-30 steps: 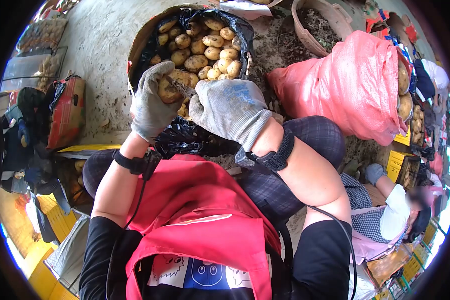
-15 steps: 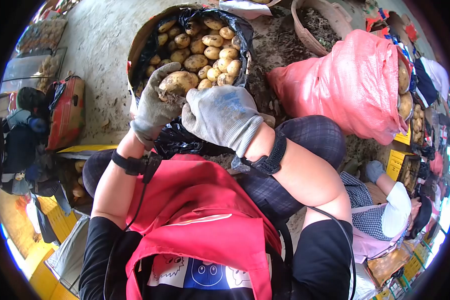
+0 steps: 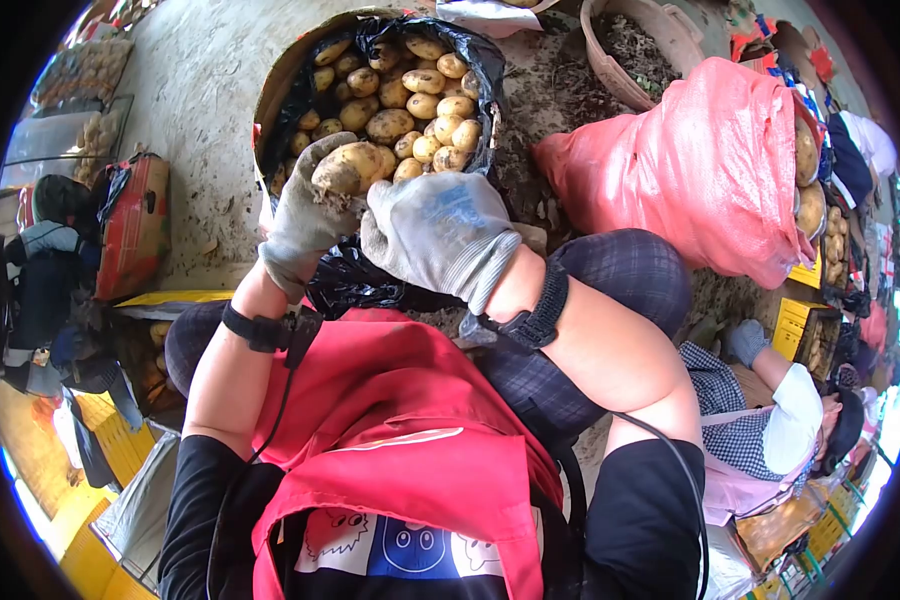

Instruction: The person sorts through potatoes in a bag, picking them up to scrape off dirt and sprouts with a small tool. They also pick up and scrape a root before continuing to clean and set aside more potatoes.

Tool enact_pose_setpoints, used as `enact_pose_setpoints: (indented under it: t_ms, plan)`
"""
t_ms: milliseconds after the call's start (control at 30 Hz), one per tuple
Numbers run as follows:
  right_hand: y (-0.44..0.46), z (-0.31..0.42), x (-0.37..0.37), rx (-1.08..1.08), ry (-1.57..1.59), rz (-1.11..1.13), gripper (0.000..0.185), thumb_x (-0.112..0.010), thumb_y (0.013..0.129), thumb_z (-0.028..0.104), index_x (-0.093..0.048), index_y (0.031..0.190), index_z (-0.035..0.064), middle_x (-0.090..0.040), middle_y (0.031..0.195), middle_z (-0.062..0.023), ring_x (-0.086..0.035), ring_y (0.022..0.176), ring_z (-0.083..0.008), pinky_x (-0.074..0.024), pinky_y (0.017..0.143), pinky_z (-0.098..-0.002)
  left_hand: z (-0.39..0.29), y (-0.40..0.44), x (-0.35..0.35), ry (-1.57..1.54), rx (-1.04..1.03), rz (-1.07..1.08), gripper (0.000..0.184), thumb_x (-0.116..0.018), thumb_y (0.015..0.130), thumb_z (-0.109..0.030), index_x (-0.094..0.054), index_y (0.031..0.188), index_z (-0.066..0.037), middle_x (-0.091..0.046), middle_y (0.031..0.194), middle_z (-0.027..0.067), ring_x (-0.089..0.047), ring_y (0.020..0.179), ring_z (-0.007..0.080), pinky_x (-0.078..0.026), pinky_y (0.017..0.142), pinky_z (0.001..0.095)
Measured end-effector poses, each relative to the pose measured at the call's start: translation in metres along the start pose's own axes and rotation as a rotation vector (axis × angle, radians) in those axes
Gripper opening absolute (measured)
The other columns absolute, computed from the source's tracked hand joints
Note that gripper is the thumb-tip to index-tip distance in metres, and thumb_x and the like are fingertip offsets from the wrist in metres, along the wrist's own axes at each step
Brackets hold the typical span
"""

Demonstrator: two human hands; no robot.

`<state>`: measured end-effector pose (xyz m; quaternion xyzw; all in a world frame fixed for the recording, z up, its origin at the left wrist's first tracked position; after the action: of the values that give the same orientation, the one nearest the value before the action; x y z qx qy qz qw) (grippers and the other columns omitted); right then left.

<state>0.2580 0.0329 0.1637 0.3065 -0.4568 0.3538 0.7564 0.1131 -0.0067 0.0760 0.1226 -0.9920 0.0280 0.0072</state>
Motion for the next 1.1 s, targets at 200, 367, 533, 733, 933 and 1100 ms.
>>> enact_pose_setpoints:
  t_ms: [200, 367, 533, 733, 933, 1100]
  plan:
    - [0.007, -0.017, 0.013, -0.113, -0.010, -0.131, 0.023, -0.070, 0.092, 0.031, -0.067, 0.080, 0.0116, -0.069, 0.068, -0.0151, -0.071, 0.064, -0.0361, -0.0569, 0.056, -0.0469, -0.012, 0.001, 0.000, -0.135, 0.109, 0.009, 0.078, -0.091, 0.082, -0.007, -0.047, 0.145, -0.001, -0.068, 0.128, 0.0096, -0.066, 0.117, 0.0179, -0.056, 0.103, 0.0349]
    - [0.006, -0.018, 0.024, -0.065, 0.204, -0.196, 0.017, -0.071, 0.093, 0.022, -0.067, 0.084, 0.0082, -0.067, 0.070, -0.0191, -0.070, 0.066, -0.0399, -0.0550, 0.057, -0.0480, -0.010, -0.006, -0.004, -0.354, 0.179, 0.058, 0.075, -0.087, 0.088, -0.016, -0.045, 0.150, -0.004, -0.065, 0.132, 0.0097, -0.069, 0.105, 0.0167, -0.059, 0.093, 0.0342]
    - [0.008, -0.038, 0.012, -0.073, 0.437, -0.203, 0.017, -0.068, 0.099, 0.019, -0.067, 0.094, 0.0030, -0.068, 0.082, -0.0217, -0.070, 0.078, -0.0439, -0.0514, 0.060, -0.0464, 0.003, -0.011, -0.010, -0.552, 0.244, 0.149, 0.055, -0.060, 0.105, -0.049, -0.054, 0.145, -0.011, -0.069, 0.119, 0.0080, -0.070, 0.101, 0.0196, -0.059, 0.083, 0.0305]
    - [0.010, -0.033, 0.010, -0.117, 0.425, -0.201, 0.016, -0.068, 0.099, 0.019, -0.068, 0.096, 0.0034, -0.069, 0.088, -0.0214, -0.070, 0.082, -0.0433, -0.0526, 0.062, -0.0464, 0.001, -0.018, -0.014, -0.936, 0.336, 0.028, 0.049, -0.057, 0.108, -0.046, -0.056, 0.140, -0.010, -0.067, 0.126, 0.0091, -0.065, 0.115, 0.0198, -0.055, 0.098, 0.0365]
    - [0.011, -0.034, 0.006, -0.120, 0.354, -0.146, 0.013, -0.068, 0.099, 0.015, -0.068, 0.097, 0.0027, -0.069, 0.087, -0.0205, -0.071, 0.084, -0.0432, -0.0540, 0.065, -0.0459, 0.004, -0.020, -0.021, -1.107, 0.620, 0.034, 0.055, -0.057, 0.108, -0.052, -0.054, 0.143, -0.010, -0.066, 0.128, 0.0094, -0.065, 0.107, 0.0211, -0.056, 0.093, 0.0351]
    - [0.012, -0.035, 0.013, -0.091, 0.424, -0.229, 0.017, -0.068, 0.099, 0.022, -0.070, 0.096, 0.0050, -0.070, 0.086, -0.0199, -0.071, 0.082, -0.0421, -0.0548, 0.064, -0.0467, 0.035, -0.014, -0.007, -0.667, 0.442, 0.250, 0.053, -0.057, 0.106, -0.054, -0.058, 0.140, -0.013, -0.069, 0.123, 0.0069, -0.066, 0.103, 0.0201, -0.055, 0.086, 0.0331]
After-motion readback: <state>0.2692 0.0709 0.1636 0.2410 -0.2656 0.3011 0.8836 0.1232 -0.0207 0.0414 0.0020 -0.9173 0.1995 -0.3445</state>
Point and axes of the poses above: each hand's wrist, its own y-axis towards the middle knuckle, its own x-axis out of the back of the hand, z = x × y, the point moved 7 cm from there along y, towards the middle knuckle
